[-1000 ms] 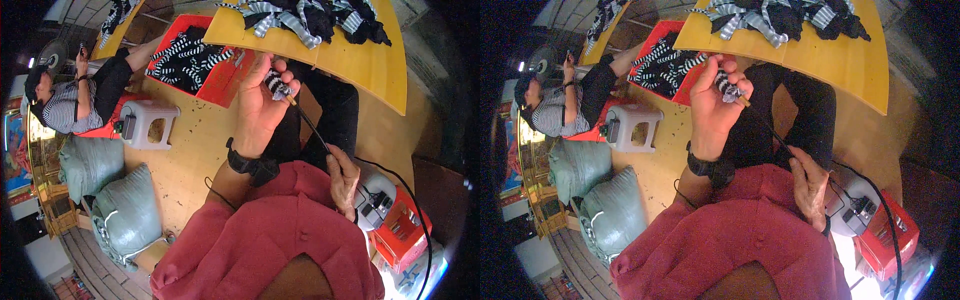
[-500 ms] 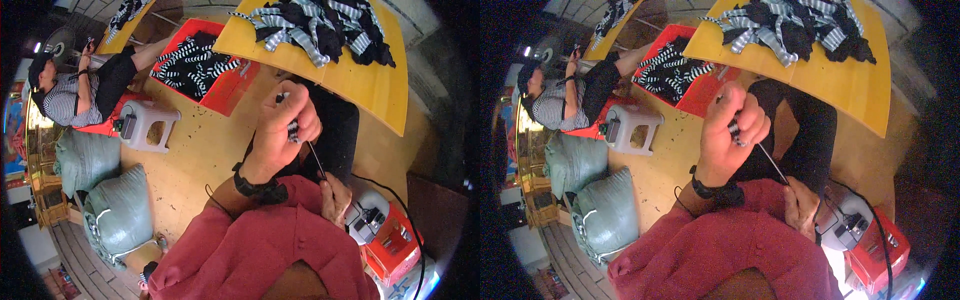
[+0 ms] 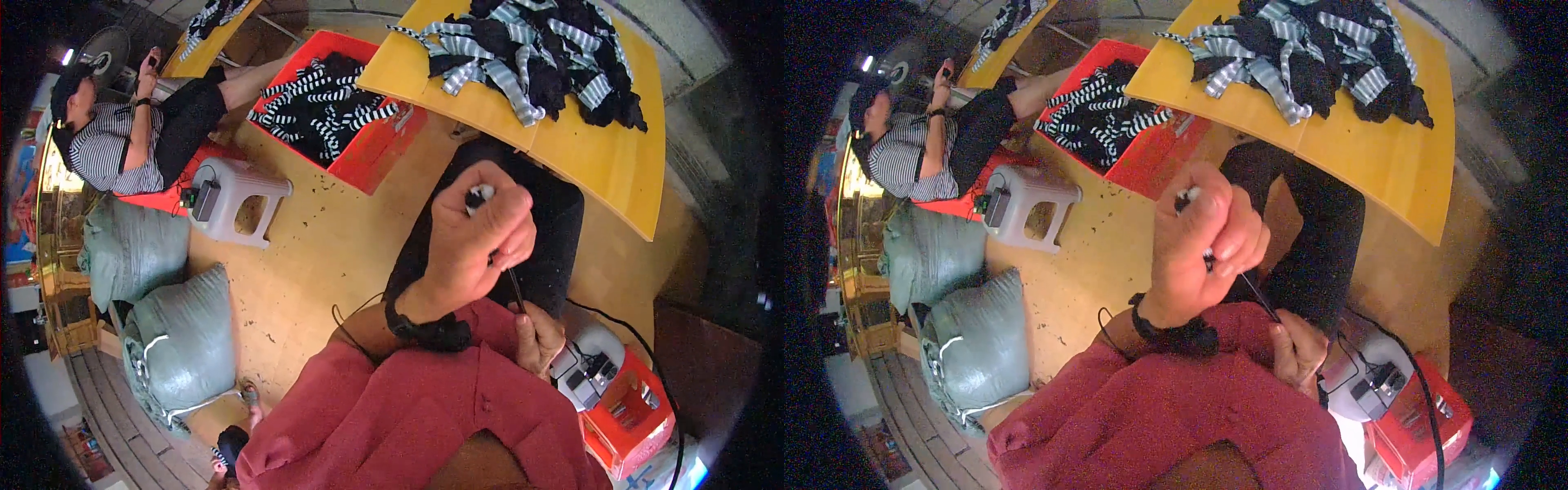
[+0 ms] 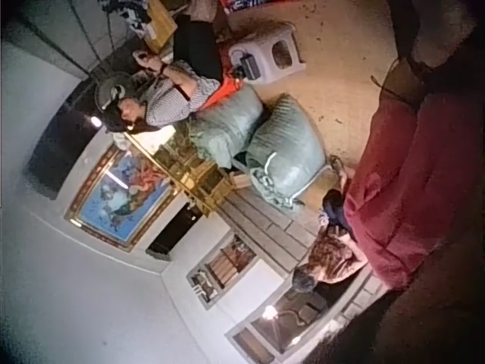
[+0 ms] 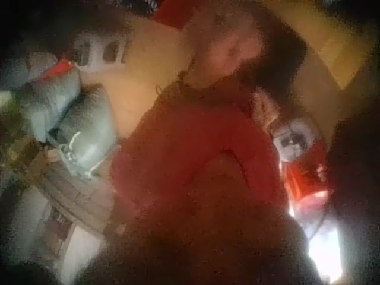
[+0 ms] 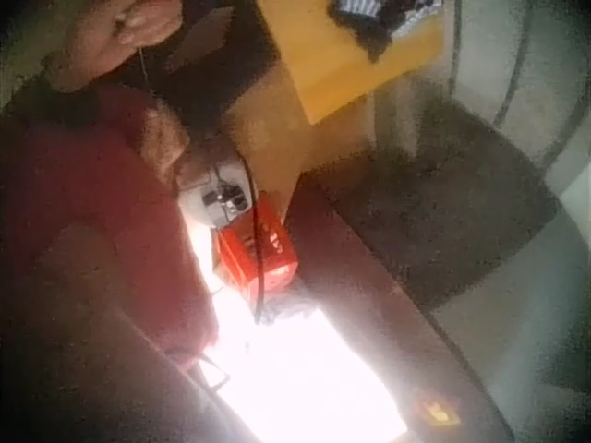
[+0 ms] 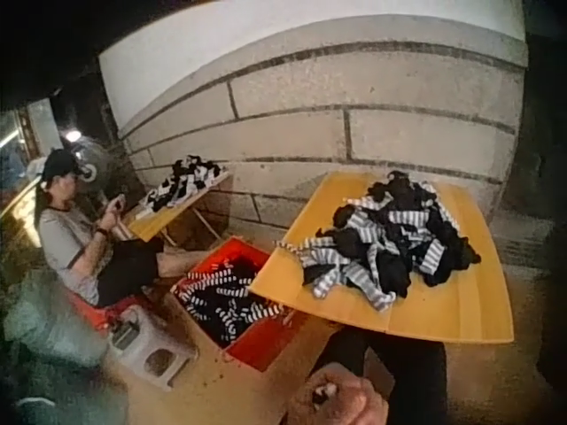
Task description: Turning striped fabric tubes right-side out using a thin metal rod tool.
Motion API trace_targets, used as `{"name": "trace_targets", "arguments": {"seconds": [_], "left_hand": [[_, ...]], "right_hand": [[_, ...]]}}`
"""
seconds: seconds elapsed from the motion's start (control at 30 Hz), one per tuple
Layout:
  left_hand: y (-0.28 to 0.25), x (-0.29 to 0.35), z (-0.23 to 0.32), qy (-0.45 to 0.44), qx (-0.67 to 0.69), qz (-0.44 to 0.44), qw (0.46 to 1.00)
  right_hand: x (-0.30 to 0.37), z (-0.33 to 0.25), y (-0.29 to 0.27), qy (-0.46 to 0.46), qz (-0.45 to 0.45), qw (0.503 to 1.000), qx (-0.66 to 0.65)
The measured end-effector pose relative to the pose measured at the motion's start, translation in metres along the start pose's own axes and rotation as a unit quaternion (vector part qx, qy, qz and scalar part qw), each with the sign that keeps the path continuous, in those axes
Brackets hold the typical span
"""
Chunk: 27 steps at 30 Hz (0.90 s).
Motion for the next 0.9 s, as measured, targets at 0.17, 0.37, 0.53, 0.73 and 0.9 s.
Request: {"name": "trace_targets", "arguments": {"seconds": [0.17,0.37,0.53,0.73,0.9], "left_hand": [[0.009,0.010,-0.006,0.011,0.025,-0.037,0.999],[0.010,0.013,-0.006,-0.002,-0.002,-0.053,0.999],[0.012,0.016,-0.007,-0.019,0.016,-0.052,0.998],[0.006,0.013,-0.006,-0.150,0.033,-0.093,0.984],[0.013,-0.001,0.001,-0.074,0.013,-0.085,0.994]], "right_hand": [[0.009,0.007,0.002,-0.026,0.016,0.999,-0.039],[0.002,-0.006,0.005,0.004,0.005,0.996,-0.090],[0.000,-0.010,0.009,0.007,-0.024,0.995,-0.096],[0.004,-0.009,0.002,-0.064,0.043,0.997,-0.012],[-0.001,-0.019,-0.001,-0.077,0.013,0.997,0.018]]}}
Point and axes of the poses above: each hand's wrist, its own x-axis away from the middle knuckle, its own y-axis out of the palm, z = x × y, the point moved 5 cm from there along -x, towards the middle knuckle, and after that the axes turned 4 degrees about -y, right-handed, at the moved point
